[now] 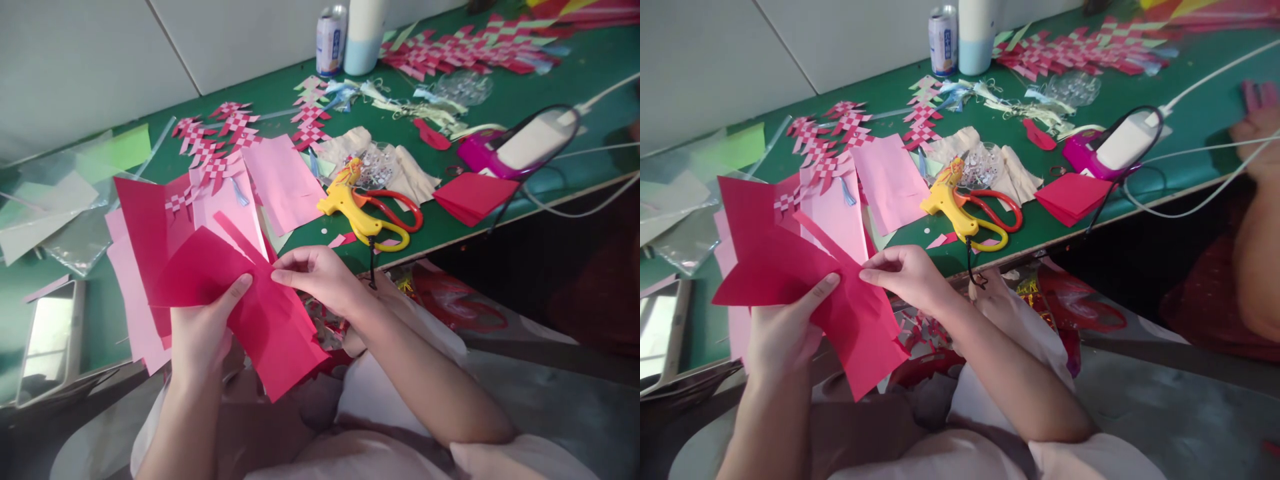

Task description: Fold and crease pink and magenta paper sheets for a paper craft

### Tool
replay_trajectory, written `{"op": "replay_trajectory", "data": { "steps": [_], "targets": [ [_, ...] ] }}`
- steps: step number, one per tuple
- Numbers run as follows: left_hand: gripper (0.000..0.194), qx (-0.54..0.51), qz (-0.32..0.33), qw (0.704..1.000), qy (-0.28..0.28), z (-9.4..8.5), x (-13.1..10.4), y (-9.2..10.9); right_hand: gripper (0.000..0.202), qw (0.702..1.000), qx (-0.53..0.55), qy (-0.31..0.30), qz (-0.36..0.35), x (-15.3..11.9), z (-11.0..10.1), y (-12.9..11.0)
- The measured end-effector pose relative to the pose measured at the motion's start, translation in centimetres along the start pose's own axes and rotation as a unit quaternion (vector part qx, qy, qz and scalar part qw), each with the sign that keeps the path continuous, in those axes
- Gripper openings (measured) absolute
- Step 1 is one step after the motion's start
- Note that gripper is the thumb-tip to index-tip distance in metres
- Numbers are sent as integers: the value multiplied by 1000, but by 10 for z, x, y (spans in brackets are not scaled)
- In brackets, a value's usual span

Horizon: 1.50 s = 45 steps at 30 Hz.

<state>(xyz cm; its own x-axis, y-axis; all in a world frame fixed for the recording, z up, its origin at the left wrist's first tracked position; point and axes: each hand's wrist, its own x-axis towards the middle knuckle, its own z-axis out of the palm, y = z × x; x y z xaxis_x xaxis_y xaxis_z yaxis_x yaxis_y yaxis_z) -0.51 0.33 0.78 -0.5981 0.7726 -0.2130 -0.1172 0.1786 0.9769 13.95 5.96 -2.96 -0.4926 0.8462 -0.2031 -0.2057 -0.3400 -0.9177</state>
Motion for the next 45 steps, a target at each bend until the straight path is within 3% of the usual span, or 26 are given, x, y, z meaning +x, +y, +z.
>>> {"op": "replay_trajectory", "data": {
  "steps": [7,14,22,45],
  "targets": [
    [50,10,9,1000,23,4,-4,6,28,999,-10,4,-34,1,4,3],
    [51,12,13,1000,9,2,-1,5,24,999,6,5,-51,1,5,8],
    [50,10,22,999,26,2,-1,8,24,1000,7,-19,4,1,2,3],
    [48,15,34,999,35,2,-3,12,25,999,41,-16,-23,2,10,8]
  ]
}}
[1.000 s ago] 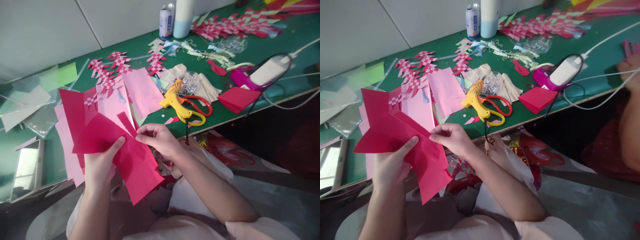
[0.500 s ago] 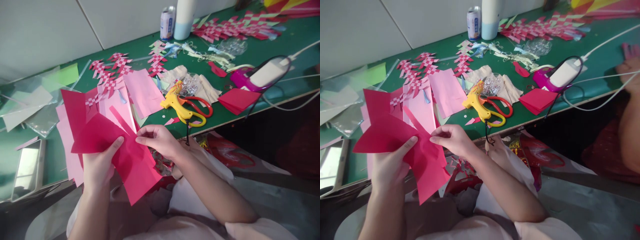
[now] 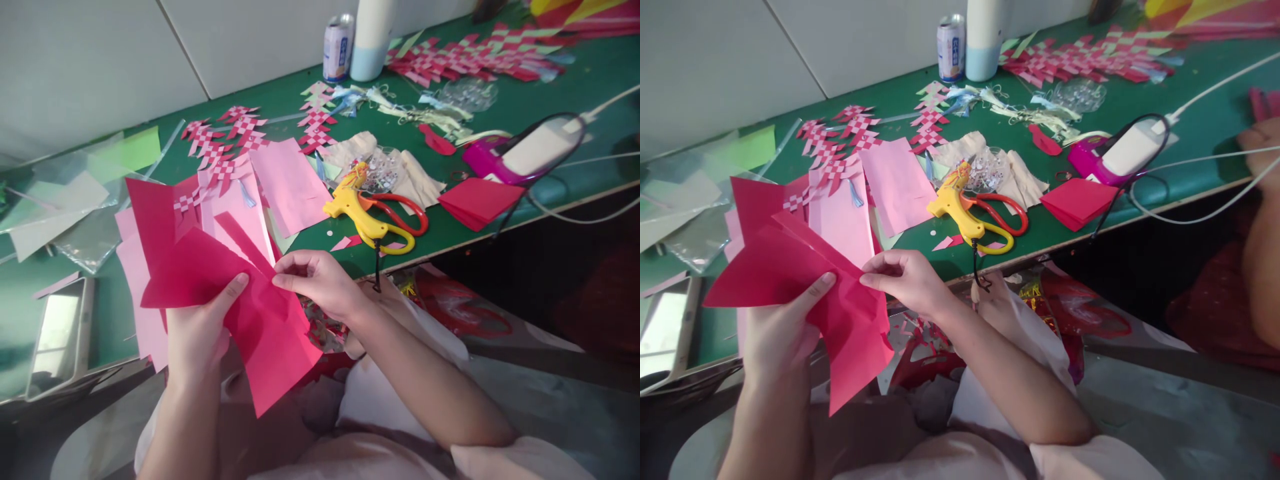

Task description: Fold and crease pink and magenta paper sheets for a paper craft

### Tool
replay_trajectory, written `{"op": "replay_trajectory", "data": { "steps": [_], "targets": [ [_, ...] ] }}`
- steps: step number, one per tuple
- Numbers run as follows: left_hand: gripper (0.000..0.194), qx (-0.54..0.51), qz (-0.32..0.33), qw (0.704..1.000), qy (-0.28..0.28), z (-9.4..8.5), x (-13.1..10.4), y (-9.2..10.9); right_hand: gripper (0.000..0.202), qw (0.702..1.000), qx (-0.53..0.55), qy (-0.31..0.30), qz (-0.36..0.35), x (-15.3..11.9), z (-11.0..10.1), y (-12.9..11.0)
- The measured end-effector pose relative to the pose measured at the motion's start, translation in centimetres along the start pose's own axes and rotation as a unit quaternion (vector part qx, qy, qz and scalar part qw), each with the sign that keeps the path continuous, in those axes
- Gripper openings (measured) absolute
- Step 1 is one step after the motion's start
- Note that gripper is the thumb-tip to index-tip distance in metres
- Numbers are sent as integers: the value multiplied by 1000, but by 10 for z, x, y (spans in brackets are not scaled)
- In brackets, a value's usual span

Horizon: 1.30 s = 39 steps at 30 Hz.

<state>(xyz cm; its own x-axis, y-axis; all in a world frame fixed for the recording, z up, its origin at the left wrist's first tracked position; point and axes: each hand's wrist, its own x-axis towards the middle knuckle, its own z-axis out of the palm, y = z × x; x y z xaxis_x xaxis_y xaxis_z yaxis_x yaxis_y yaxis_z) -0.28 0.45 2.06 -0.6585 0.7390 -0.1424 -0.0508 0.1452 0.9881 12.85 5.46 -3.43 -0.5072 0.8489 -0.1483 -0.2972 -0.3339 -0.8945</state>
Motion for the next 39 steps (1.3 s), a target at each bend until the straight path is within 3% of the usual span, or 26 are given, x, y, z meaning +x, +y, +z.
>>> {"op": "replay_trajectory", "data": {
  "steps": [8,13,18,29,39],
  "targets": [
    [41,-12,-59,998,-29,-18,13,-11,27,998,-22,54,-31,3,-3,2],
    [46,7,-93,995,-28,-14,9,-10,28,997,-9,65,-27,4,-2,3],
    [43,29,-63,998,10,-5,1,-6,28,998,-20,66,-13,3,-1,3],
    [44,117,-58,990,54,-1,-8,2,30,993,95,74,16,5,3,3],
    [44,89,-36,992,86,1,-6,-3,26,999,12,35,19,1,-5,-2]
  ]
}}
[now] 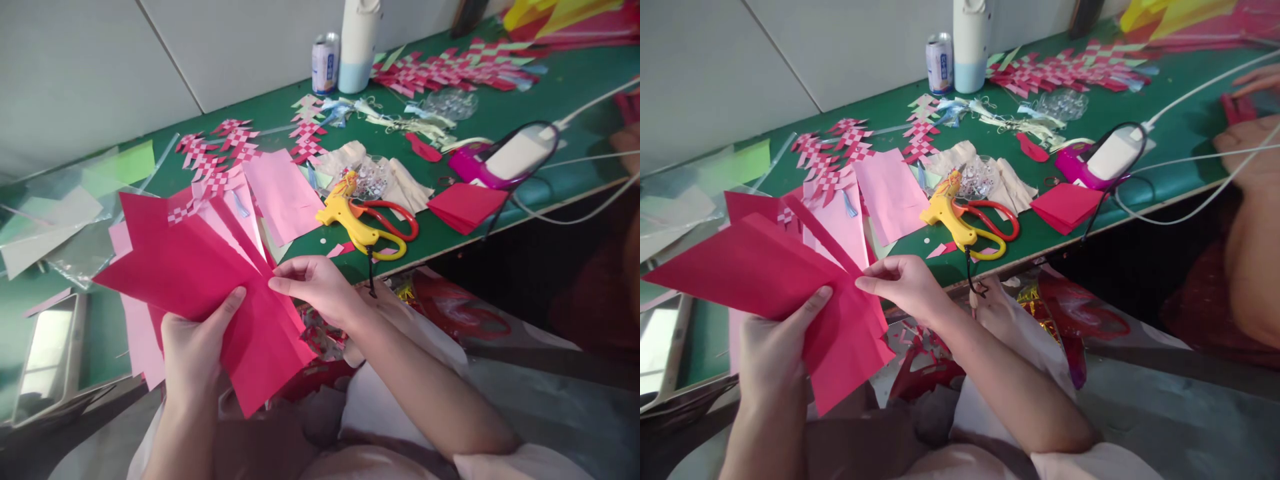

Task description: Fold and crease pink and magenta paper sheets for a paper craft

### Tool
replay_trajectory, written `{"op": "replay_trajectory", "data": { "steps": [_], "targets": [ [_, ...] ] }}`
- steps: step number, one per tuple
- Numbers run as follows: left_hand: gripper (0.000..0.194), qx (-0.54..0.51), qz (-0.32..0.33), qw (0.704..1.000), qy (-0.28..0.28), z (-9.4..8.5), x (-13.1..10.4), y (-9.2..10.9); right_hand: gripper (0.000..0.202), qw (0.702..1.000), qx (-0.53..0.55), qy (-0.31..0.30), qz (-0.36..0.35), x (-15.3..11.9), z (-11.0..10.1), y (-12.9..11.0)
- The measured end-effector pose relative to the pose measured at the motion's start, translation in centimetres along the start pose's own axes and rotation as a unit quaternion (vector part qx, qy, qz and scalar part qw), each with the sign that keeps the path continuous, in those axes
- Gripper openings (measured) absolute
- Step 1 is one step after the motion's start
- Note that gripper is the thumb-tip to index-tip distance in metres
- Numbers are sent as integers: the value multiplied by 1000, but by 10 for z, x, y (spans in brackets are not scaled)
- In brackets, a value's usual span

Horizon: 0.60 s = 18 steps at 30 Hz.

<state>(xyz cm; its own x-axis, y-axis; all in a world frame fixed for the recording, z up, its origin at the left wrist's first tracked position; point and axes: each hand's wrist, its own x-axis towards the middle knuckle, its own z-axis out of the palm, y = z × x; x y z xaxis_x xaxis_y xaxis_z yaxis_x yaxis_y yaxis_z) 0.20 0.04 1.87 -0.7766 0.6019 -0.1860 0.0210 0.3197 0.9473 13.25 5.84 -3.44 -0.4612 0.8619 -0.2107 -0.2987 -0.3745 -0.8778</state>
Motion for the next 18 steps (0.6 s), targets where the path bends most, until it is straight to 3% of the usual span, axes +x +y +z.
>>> {"op": "replay_trajectory", "data": {
  "steps": [8,18],
  "targets": [
    [37,-3,72,997,-21,-5,5,-11,23,999,39,21,-18,2,4,7],
    [43,11,82,997,-9,-9,8,-14,29,993,112,46,-1,1,11,5]
  ]
}}
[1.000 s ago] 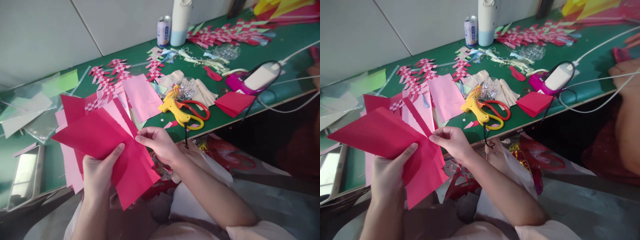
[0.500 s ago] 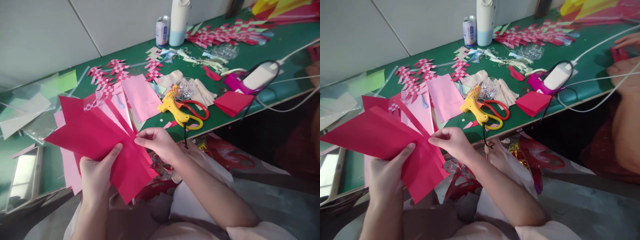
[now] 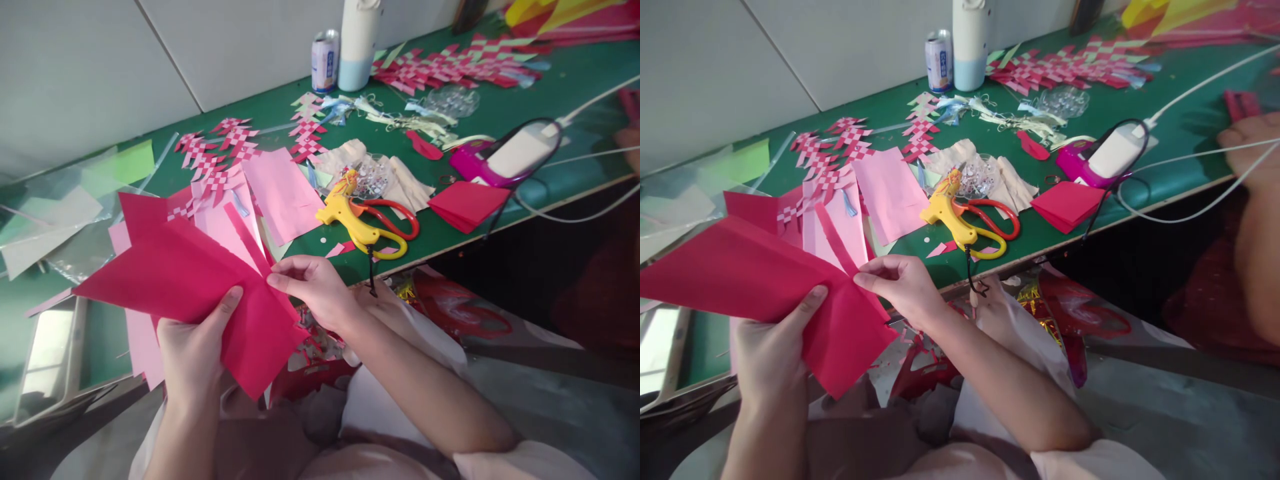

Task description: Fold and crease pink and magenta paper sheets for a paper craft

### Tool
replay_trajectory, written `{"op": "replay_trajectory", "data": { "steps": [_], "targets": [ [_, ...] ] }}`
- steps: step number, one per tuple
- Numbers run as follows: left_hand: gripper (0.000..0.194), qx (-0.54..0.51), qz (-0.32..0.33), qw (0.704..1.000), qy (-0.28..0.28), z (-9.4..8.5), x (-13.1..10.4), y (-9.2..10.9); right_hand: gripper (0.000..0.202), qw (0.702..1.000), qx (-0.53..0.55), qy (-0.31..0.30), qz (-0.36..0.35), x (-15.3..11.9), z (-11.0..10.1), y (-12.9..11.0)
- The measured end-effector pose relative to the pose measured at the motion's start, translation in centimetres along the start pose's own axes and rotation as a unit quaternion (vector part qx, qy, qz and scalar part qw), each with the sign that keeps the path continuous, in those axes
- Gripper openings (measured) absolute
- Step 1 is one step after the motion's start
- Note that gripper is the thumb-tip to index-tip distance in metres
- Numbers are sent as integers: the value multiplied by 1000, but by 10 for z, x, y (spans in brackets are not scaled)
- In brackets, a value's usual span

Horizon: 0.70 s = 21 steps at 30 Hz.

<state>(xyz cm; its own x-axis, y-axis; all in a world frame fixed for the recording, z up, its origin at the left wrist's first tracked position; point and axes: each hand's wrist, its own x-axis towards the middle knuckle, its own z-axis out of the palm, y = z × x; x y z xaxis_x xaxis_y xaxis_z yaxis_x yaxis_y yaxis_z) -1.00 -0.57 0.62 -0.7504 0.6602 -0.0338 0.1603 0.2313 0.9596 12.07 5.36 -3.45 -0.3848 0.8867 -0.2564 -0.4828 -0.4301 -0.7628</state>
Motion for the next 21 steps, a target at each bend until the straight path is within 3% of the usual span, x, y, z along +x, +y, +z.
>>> {"op": "replay_trajectory", "data": {
  "steps": [12,21],
  "targets": [
    [39,25,18,1000,6,-1,0,2,26,1000,11,-5,-10,-1,0,-1],
    [36,2,7,1000,2,-1,2,-1,22,996,-77,-44,-4,0,-9,-2]
  ]
}}
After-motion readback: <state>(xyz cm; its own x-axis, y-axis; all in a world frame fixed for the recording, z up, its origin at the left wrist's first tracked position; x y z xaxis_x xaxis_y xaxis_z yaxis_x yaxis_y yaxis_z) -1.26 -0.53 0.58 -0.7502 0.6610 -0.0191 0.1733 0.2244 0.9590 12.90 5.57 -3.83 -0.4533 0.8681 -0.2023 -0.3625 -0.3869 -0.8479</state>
